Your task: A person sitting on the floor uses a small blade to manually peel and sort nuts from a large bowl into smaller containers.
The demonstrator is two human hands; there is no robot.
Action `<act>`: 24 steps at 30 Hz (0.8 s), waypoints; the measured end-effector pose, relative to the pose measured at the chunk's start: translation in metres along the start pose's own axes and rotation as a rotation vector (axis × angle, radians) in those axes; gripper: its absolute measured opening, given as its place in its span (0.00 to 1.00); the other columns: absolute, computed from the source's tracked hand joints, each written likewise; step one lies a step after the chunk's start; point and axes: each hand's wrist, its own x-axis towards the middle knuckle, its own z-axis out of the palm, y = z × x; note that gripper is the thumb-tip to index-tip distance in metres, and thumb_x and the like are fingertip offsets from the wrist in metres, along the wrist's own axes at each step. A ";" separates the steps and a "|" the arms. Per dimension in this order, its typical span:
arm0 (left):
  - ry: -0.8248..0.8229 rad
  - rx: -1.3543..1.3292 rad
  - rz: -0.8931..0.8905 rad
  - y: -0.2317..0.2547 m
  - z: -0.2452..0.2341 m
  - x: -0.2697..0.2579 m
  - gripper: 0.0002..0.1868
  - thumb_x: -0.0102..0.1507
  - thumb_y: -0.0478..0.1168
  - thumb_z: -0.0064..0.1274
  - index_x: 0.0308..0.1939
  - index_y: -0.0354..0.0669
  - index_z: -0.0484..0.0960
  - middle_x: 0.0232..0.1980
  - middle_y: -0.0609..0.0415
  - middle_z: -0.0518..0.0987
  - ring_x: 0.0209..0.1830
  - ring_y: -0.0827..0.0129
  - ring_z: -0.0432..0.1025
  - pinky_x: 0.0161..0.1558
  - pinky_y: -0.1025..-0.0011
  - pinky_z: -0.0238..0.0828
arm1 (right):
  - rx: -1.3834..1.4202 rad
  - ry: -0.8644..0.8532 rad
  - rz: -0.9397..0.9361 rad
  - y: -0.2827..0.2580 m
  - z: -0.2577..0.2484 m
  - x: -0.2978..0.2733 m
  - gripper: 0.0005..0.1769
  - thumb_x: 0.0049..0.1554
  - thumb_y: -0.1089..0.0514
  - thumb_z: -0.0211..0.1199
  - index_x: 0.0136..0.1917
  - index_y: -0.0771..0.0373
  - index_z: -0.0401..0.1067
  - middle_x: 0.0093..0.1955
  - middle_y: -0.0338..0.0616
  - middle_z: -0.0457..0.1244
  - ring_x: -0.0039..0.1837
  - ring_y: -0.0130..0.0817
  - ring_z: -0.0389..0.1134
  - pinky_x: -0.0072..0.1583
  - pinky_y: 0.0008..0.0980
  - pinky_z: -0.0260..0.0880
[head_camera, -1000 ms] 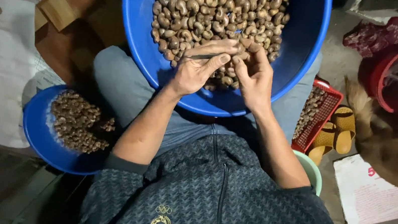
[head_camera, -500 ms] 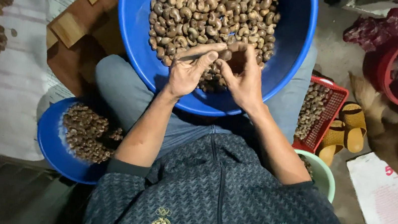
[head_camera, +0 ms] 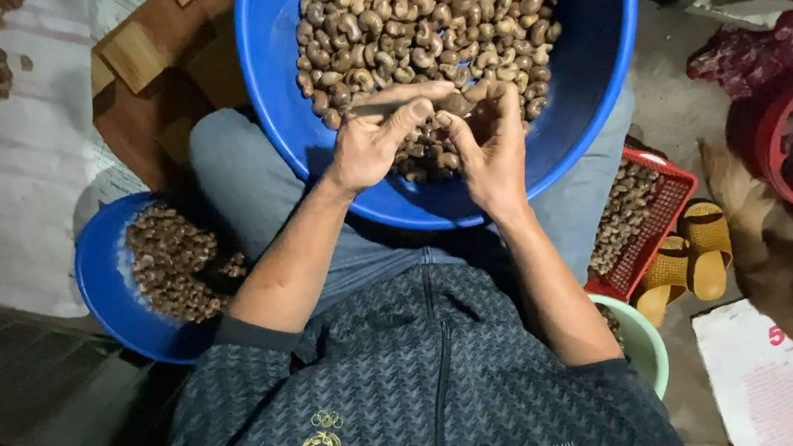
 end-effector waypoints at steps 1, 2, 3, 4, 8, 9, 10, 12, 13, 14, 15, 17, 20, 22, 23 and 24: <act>0.025 0.001 -0.021 0.004 0.000 0.000 0.11 0.73 0.35 0.50 0.54 0.34 0.84 0.54 0.41 0.84 0.58 0.55 0.76 0.59 0.53 0.76 | 0.080 -0.015 0.052 0.000 0.003 -0.001 0.16 0.66 0.68 0.61 0.60 0.64 0.56 0.47 0.55 0.66 0.48 0.40 0.71 0.45 0.36 0.73; 0.052 0.006 -0.039 0.008 -0.002 0.001 0.11 0.73 0.36 0.49 0.53 0.34 0.85 0.53 0.40 0.84 0.57 0.53 0.77 0.58 0.53 0.76 | 0.161 -0.032 0.101 -0.001 0.006 0.000 0.16 0.67 0.68 0.59 0.60 0.62 0.54 0.45 0.52 0.65 0.43 0.37 0.70 0.38 0.29 0.70; 0.061 0.010 -0.039 0.006 -0.002 -0.001 0.11 0.73 0.36 0.49 0.53 0.34 0.85 0.53 0.40 0.84 0.57 0.53 0.77 0.58 0.53 0.76 | 0.162 -0.041 0.103 0.001 0.007 0.000 0.16 0.67 0.68 0.59 0.60 0.62 0.54 0.45 0.52 0.65 0.43 0.37 0.70 0.38 0.29 0.70; 0.066 0.002 -0.026 0.004 -0.001 -0.001 0.11 0.72 0.35 0.51 0.53 0.33 0.85 0.52 0.40 0.85 0.57 0.54 0.77 0.59 0.53 0.76 | 0.217 -0.026 0.136 0.003 0.008 0.001 0.16 0.67 0.68 0.59 0.61 0.62 0.54 0.44 0.54 0.66 0.41 0.38 0.71 0.36 0.27 0.69; 0.101 0.011 0.006 0.000 0.001 -0.004 0.10 0.72 0.34 0.52 0.53 0.33 0.85 0.53 0.40 0.85 0.59 0.54 0.76 0.60 0.53 0.74 | 0.363 0.007 0.218 0.012 0.007 0.006 0.16 0.67 0.67 0.59 0.63 0.63 0.55 0.44 0.55 0.67 0.42 0.41 0.74 0.35 0.28 0.71; 0.106 0.012 0.006 -0.001 0.000 -0.004 0.10 0.72 0.34 0.52 0.53 0.33 0.85 0.53 0.40 0.85 0.59 0.54 0.76 0.60 0.53 0.74 | 0.362 0.002 0.220 0.015 0.007 0.005 0.16 0.67 0.67 0.59 0.63 0.63 0.55 0.44 0.55 0.67 0.42 0.41 0.74 0.35 0.28 0.71; 0.105 0.032 0.008 -0.002 0.000 -0.004 0.10 0.71 0.34 0.53 0.52 0.33 0.85 0.53 0.40 0.85 0.59 0.54 0.76 0.61 0.53 0.73 | 0.427 0.042 0.250 0.018 0.007 0.005 0.14 0.67 0.64 0.59 0.63 0.63 0.57 0.45 0.54 0.67 0.43 0.42 0.74 0.36 0.30 0.74; 0.103 0.050 0.012 -0.001 0.001 -0.003 0.09 0.70 0.33 0.54 0.51 0.33 0.86 0.52 0.40 0.85 0.59 0.54 0.76 0.61 0.52 0.73 | 0.490 0.083 0.277 0.017 0.007 0.004 0.13 0.68 0.60 0.58 0.62 0.63 0.59 0.46 0.53 0.67 0.45 0.42 0.75 0.38 0.32 0.77; 0.095 0.016 0.002 0.000 0.002 -0.003 0.09 0.71 0.33 0.53 0.52 0.32 0.85 0.53 0.40 0.84 0.59 0.55 0.76 0.61 0.52 0.73 | 0.499 0.085 0.277 0.013 0.008 0.004 0.13 0.68 0.59 0.57 0.63 0.62 0.60 0.48 0.52 0.67 0.47 0.40 0.75 0.43 0.33 0.80; 0.087 -0.018 -0.007 0.001 0.003 -0.002 0.09 0.71 0.33 0.53 0.52 0.32 0.85 0.53 0.40 0.84 0.59 0.56 0.76 0.62 0.52 0.73 | 0.509 0.086 0.275 0.010 0.009 0.004 0.13 0.68 0.58 0.57 0.63 0.62 0.61 0.49 0.51 0.67 0.49 0.39 0.76 0.48 0.34 0.82; 0.084 -0.018 -0.004 0.002 0.002 -0.001 0.09 0.71 0.33 0.53 0.52 0.32 0.85 0.53 0.40 0.84 0.59 0.56 0.76 0.62 0.52 0.73 | 0.509 0.087 0.272 0.007 0.010 0.004 0.13 0.68 0.58 0.57 0.63 0.62 0.61 0.49 0.51 0.67 0.49 0.39 0.76 0.48 0.34 0.82; 0.065 -0.013 -0.013 0.004 0.001 -0.001 0.10 0.71 0.34 0.53 0.52 0.32 0.85 0.54 0.40 0.84 0.59 0.57 0.76 0.62 0.53 0.73 | 0.391 0.067 0.197 0.000 0.010 0.002 0.12 0.68 0.61 0.57 0.63 0.65 0.61 0.49 0.51 0.64 0.51 0.36 0.72 0.49 0.32 0.78; 0.049 -0.001 -0.018 -0.001 -0.001 -0.002 0.09 0.73 0.34 0.51 0.53 0.35 0.85 0.57 0.40 0.82 0.61 0.54 0.74 0.62 0.50 0.71 | 0.257 0.036 0.127 0.012 0.002 0.004 0.16 0.68 0.63 0.59 0.66 0.65 0.61 0.54 0.50 0.65 0.53 0.34 0.71 0.53 0.36 0.80; 0.047 -0.029 -0.024 -0.004 0.000 -0.003 0.10 0.73 0.35 0.51 0.54 0.35 0.85 0.59 0.41 0.82 0.63 0.55 0.74 0.63 0.50 0.71 | 0.219 0.029 0.112 0.006 0.002 0.004 0.18 0.67 0.65 0.60 0.68 0.66 0.61 0.54 0.51 0.66 0.53 0.34 0.71 0.54 0.38 0.80; 0.048 -0.057 -0.028 -0.005 0.001 -0.003 0.10 0.74 0.35 0.50 0.55 0.36 0.84 0.60 0.42 0.81 0.64 0.55 0.73 0.65 0.50 0.70 | 0.179 0.018 0.097 0.003 0.002 0.004 0.21 0.66 0.67 0.60 0.70 0.66 0.62 0.55 0.52 0.67 0.53 0.35 0.71 0.54 0.40 0.81; 0.048 -0.055 -0.027 -0.004 0.002 -0.003 0.10 0.74 0.35 0.50 0.55 0.36 0.84 0.60 0.42 0.81 0.64 0.55 0.73 0.65 0.50 0.70 | 0.181 0.018 0.096 0.000 0.001 0.003 0.21 0.66 0.67 0.60 0.70 0.66 0.62 0.55 0.52 0.67 0.53 0.35 0.71 0.54 0.40 0.81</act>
